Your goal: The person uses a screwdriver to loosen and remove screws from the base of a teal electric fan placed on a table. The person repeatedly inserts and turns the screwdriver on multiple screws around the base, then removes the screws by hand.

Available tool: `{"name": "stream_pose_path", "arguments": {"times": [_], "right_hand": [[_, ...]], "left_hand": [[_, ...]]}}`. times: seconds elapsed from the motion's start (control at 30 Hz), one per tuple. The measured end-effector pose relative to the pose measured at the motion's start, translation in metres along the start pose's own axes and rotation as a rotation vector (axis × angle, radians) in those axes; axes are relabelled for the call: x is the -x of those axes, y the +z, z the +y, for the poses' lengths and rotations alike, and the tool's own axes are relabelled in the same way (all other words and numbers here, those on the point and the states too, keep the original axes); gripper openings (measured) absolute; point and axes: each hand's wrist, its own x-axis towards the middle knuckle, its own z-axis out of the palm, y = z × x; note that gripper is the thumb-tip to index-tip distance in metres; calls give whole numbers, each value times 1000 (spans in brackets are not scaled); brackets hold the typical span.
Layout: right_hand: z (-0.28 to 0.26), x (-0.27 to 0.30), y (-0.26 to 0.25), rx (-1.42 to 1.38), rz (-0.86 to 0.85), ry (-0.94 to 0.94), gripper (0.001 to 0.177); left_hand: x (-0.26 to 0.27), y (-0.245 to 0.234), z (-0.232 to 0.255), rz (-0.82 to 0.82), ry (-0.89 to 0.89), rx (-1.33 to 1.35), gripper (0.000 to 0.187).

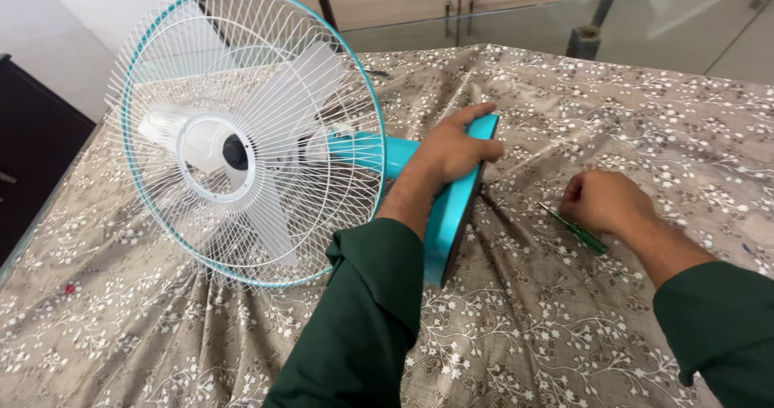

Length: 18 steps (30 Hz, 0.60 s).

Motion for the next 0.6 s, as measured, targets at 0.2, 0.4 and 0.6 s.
{"name": "stream_pose_path", "arguments": {"times": [0.2,0.4,0.6], "right_hand": [[18,18,5,-122,78,-72,38],[19,36,2,77,-133,-9,39],[22,42,27,-1,-50,-101,41]], "left_hand": [[3,-3,6,2,-46,-49,80],[3,-2,5,-6,-60,21,80],[11,-5,15,189,-2,-235,75]]}}
